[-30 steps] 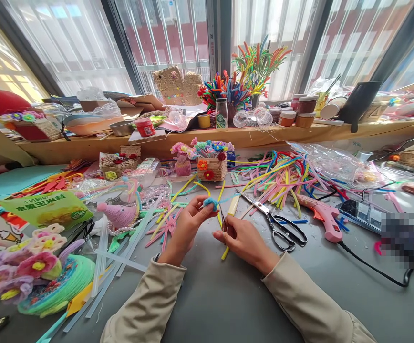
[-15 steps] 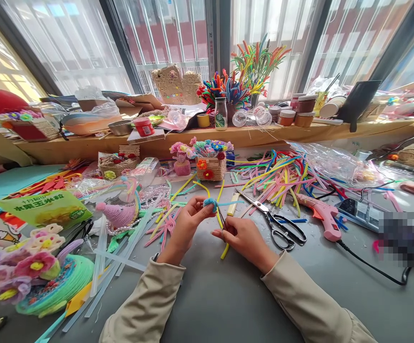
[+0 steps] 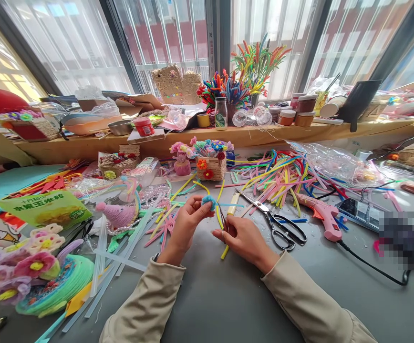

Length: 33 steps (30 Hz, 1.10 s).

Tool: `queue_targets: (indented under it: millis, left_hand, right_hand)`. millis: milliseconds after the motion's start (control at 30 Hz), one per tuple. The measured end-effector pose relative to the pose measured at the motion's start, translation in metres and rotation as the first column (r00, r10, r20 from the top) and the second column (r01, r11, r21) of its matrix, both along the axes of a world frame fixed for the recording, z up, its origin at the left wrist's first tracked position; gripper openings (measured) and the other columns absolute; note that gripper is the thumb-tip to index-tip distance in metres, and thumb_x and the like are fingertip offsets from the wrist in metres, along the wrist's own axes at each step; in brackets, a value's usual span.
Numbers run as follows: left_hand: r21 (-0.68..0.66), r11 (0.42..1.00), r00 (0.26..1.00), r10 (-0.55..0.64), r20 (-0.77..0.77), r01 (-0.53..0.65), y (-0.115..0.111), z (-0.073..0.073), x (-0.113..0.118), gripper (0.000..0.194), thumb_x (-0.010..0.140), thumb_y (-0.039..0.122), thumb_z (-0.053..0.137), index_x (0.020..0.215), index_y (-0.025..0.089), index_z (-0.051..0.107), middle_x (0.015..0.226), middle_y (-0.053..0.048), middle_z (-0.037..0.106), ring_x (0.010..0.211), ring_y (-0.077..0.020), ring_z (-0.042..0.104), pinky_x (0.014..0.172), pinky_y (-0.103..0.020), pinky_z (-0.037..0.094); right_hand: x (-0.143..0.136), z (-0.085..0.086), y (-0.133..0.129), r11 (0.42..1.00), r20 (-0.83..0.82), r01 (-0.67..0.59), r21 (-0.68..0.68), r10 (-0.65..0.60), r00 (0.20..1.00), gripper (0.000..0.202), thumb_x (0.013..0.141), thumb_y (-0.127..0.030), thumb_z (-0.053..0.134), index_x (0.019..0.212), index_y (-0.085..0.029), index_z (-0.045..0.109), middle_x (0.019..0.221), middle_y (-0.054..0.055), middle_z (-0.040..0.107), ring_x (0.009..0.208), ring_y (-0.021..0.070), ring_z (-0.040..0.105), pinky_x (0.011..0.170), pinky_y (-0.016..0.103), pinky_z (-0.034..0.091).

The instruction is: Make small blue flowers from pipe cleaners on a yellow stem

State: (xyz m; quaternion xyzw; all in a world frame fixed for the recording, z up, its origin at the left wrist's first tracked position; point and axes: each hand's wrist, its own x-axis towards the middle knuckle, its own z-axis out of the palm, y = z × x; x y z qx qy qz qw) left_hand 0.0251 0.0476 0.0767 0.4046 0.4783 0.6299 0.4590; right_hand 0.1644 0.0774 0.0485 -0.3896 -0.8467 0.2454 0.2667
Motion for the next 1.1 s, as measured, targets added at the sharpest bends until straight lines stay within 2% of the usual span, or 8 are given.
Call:
queue_targets:
  millis: [233, 533, 733, 967, 1100]
  left_hand:
    - [-0.029, 0.998, 0.999, -0.049, -0.013, 0.049, -0.0009, 0.0030, 0.0029, 0.013, 0.065, 0.023, 0.059, 0.071, 0.016, 0.049, 0.062, 0.004, 0.051, 0.058, -0.0079, 0.052, 0.062, -0.022, 0.044]
    - [-0.043, 0.997, 0.998, -0.069, 0.012, 0.070, -0.0010, 0.0027, 0.0029, 0.015, 0.063, 0.024, 0.060, 0.068, 0.016, 0.048, 0.063, 0.003, 0.053, 0.059, -0.0093, 0.053, 0.064, -0.024, 0.045]
    - [-0.014, 0.996, 0.995, -0.091, 0.042, 0.091, -0.0006, 0.0022, 0.0030, 0.013, 0.066, 0.023, 0.058, 0.067, 0.016, 0.048, 0.063, 0.004, 0.052, 0.059, -0.0078, 0.052, 0.064, -0.023, 0.045]
    - [-0.003, 1.000, 0.997, -0.006, 0.072, 0.007, 0.0003, 0.0025, 0.0023, 0.015, 0.062, 0.022, 0.062, 0.069, 0.017, 0.051, 0.062, 0.004, 0.051, 0.059, -0.0078, 0.052, 0.063, -0.022, 0.045]
    - [0.013, 0.999, 0.997, 0.036, 0.070, -0.037, 0.0010, 0.0012, 0.0022, 0.016, 0.060, 0.021, 0.063, 0.071, 0.017, 0.053, 0.063, 0.004, 0.053, 0.060, -0.0077, 0.051, 0.062, -0.021, 0.044]
  right_hand:
    - [-0.0002, -0.0013, -0.0011, 0.999, 0.015, -0.036, -0.002, 0.036, 0.999, 0.042, 0.069, -0.058, 0.039, 0.059, -0.017, 0.045, 0.051, -0.003, 0.046, 0.047, 0.0082, 0.039, 0.045, 0.020, 0.023]
    - [-0.0005, -0.0013, -0.0004, 0.998, -0.006, -0.063, -0.011, 0.063, 0.998, 0.037, 0.072, -0.051, 0.041, 0.058, -0.018, 0.045, 0.051, -0.004, 0.045, 0.046, 0.0077, 0.037, 0.045, 0.020, 0.023]
    - [-0.0010, -0.0025, 0.0005, 0.998, -0.047, -0.067, 0.007, 0.067, 0.997, 0.030, 0.074, -0.041, 0.045, 0.055, -0.018, 0.042, 0.048, -0.005, 0.042, 0.046, 0.0072, 0.035, 0.045, 0.019, 0.024]
    - [-0.0016, -0.0042, 0.0043, 1.000, -0.095, -0.027, 0.009, 0.028, 0.995, 0.038, 0.072, -0.043, 0.047, 0.046, -0.017, 0.037, 0.044, -0.005, 0.039, 0.044, 0.0068, 0.033, 0.044, 0.019, 0.024]
    - [-0.0009, -0.0029, 0.0024, 1.000, -0.077, -0.023, 0.006, 0.023, 0.997, 0.038, 0.071, -0.047, 0.046, 0.048, -0.017, 0.041, 0.045, -0.005, 0.040, 0.044, 0.0067, 0.034, 0.043, 0.019, 0.023]
